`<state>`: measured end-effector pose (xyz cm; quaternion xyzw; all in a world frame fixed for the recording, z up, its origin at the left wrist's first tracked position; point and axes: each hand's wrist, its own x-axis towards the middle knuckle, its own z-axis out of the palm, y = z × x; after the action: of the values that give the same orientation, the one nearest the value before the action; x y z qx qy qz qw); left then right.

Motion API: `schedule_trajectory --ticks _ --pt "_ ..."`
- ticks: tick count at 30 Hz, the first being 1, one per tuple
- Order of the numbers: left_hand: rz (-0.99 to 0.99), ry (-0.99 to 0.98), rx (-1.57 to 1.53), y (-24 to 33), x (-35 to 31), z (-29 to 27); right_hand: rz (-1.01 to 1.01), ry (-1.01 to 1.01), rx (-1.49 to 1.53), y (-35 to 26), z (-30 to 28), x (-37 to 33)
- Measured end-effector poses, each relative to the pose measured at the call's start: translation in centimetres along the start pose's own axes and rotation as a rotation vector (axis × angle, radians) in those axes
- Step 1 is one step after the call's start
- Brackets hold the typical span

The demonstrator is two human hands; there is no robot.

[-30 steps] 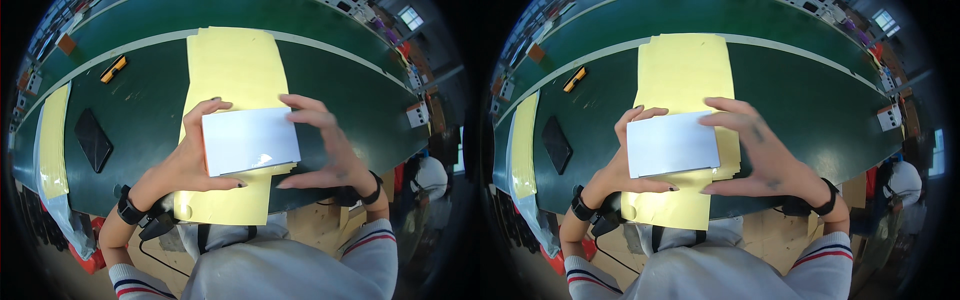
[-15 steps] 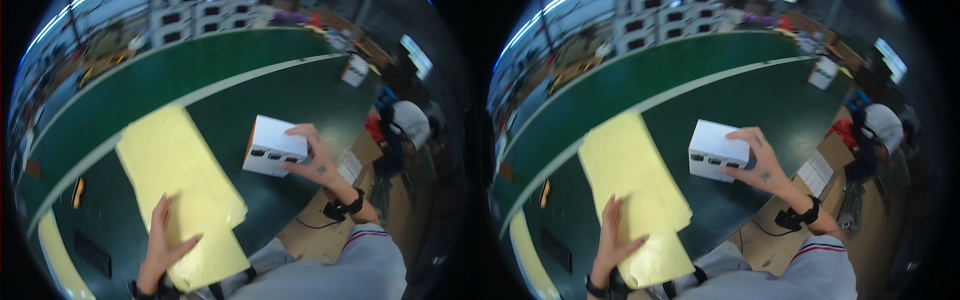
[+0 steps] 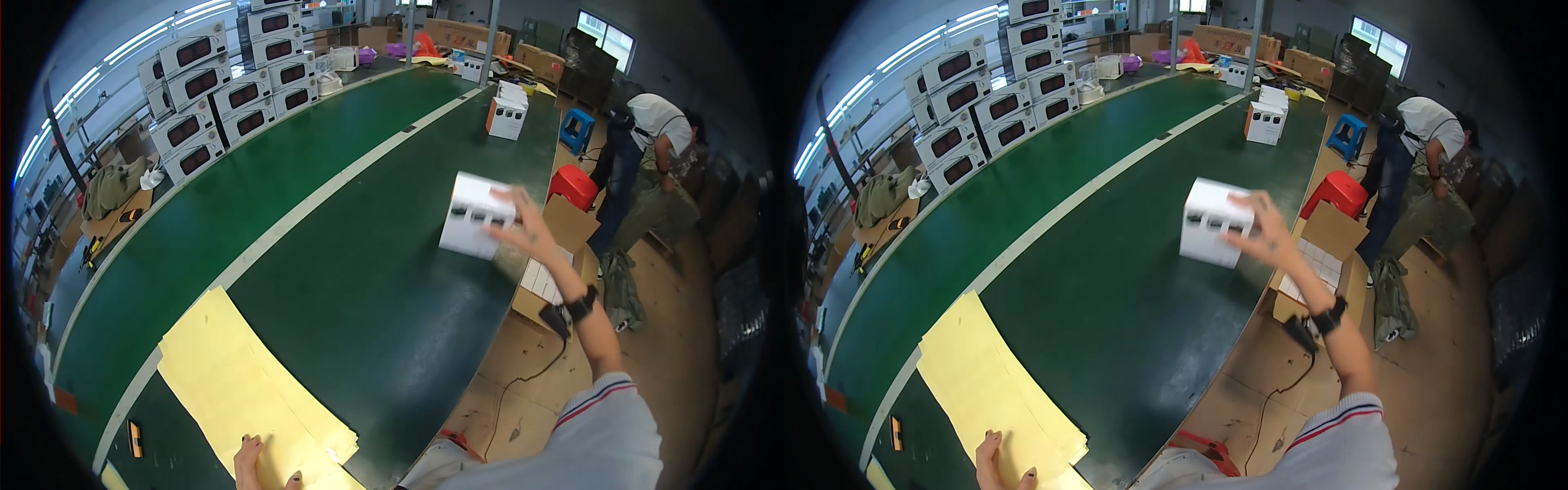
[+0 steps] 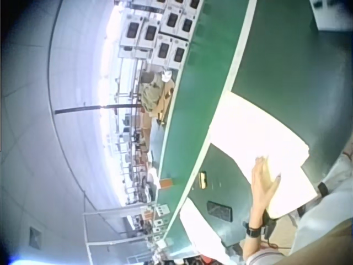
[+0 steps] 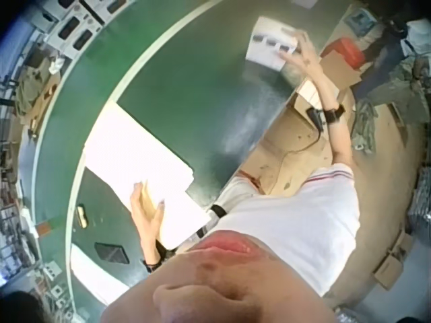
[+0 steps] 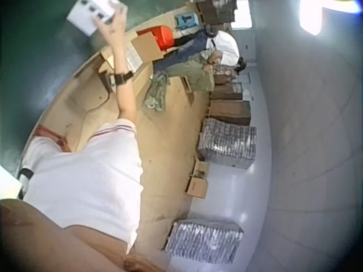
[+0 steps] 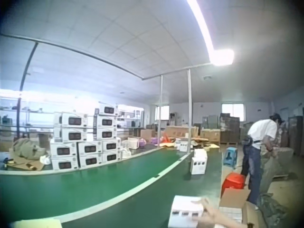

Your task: Peeling stickers from a sheet and applying them to small white and orange product boxes on a conveyor belt.

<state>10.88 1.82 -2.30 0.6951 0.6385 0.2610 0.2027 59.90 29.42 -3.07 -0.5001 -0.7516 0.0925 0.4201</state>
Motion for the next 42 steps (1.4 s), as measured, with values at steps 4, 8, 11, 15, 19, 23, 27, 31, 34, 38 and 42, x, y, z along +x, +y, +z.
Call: schedule_trajectory --ticks 4,8,11,15,19,23,27,31,34,38,42 --pt "0.011 -0.028 -0.024 -0.6 1.1 0.6 0.174 0.176 -0.522 17.0 -6.5 5.2" --pt "-0.025 0.002 -0.059 0.1 0.4 -0.1 0.897 -0.107 -0.635 18.5 -2.5 5.2" --pt "-0.023 0.023 -0.046 -0.1 0.0 0.2 0.761 -0.183 -0.744 15.8 -1.2 3.7" --pt "0.042 0.002 -0.037 -0.5 0.3 0.2 0.715 -0.214 -0.744 14.9 -1.9 1.9" --pt "0.180 0.062 0.083 0.3 0.1 -1.7 0.747 -0.413 -0.816 11.5 -0.7 1.9" --pt "-0.074 0.007 0.190 0.2 -1.1 -4.6 0.614 -1.018 -0.767 -2.0 -1.4 5.2" --pt "-0.297 -0.001 0.375 -2.1 -2.3 -3.8 0.027 -1.008 0.089 -14.9 4.5 6.0" --pt "-0.372 -0.017 0.509 -3.1 -2.1 -1.9 0.243 -1.224 0.761 -27.1 9.7 4.4" --pt "-0.345 0.052 0.528 -3.1 -2.5 -1.3 -0.190 -1.130 0.540 -30.8 14.8 2.4" --pt "-0.224 0.223 0.447 -4.8 -2.2 -1.4 -0.829 -0.737 -0.047 -29.5 22.6 0.3" --pt "-0.218 0.304 0.290 -6.3 -1.8 -1.9 -0.966 -0.747 0.041 -27.9 26.3 -1.0"
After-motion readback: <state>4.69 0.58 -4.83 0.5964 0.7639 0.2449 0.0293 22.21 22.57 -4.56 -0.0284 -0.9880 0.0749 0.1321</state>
